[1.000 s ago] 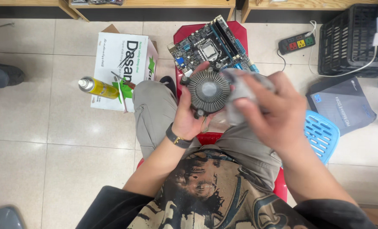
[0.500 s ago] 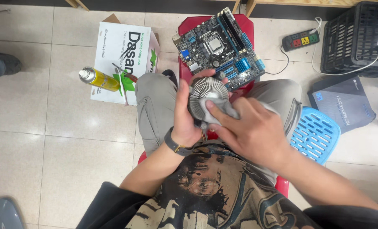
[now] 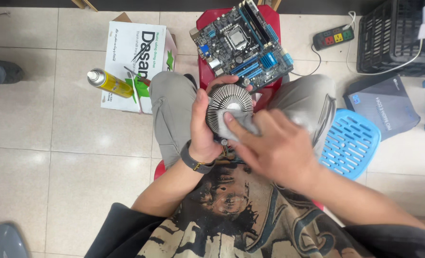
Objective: The person cleans a RAM stick with a cloth, then wipes a motherboard and a CPU fan. They spray the fan with a cleaning spray and wipe it down before placing it back onto the motherboard.
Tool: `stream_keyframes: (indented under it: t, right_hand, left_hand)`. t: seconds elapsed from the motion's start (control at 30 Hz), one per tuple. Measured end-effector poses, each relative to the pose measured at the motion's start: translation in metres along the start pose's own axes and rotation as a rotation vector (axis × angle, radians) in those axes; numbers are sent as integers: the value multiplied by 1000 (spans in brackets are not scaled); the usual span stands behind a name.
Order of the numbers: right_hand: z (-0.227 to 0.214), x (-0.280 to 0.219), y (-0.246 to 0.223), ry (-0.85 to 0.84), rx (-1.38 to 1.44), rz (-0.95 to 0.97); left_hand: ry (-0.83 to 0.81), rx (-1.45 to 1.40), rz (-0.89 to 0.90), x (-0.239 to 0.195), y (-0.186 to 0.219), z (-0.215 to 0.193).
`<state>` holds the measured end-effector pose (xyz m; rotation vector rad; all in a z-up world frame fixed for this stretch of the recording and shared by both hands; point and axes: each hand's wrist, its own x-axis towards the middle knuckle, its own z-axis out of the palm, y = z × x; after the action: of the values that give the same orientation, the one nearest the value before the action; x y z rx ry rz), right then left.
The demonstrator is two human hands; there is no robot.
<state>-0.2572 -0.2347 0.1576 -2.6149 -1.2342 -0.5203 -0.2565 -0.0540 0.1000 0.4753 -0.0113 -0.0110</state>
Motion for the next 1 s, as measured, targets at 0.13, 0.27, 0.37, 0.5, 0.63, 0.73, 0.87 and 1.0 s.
stream_keyframes:
  t: [0.13, 0.27, 0.37, 0.5, 0.63, 0.73, 0.87, 1.0]
  right_hand:
    - [-4, -3, -6, 46, -23, 44]
    - [-2, -24, -10, 102, 27, -78]
    - [-19, -24, 0, 129, -82, 7]
    - [-29, -30, -10, 183, -94, -121]
    - [-26, -46, -32, 164, -54, -157]
    - [-29, -53, -32, 194, 46, -163]
    - [-44, -67, -10, 249, 172, -13]
    - [-45, -58, -41, 239, 54, -110]
  left_hand:
    - [-24, 66, 40, -13, 0, 2]
    - [-109, 53, 30, -29, 5, 8]
    - [-154, 60, 58, -41, -1, 14]
    - [-242, 94, 47, -49, 6, 17]
    - [-171, 57, 32, -63, 3, 21]
    - [-179, -47, -9, -65, 2, 29]
    - [-225, 32, 23, -75, 6, 34]
    - [-225, 38, -10, -83, 5, 43]
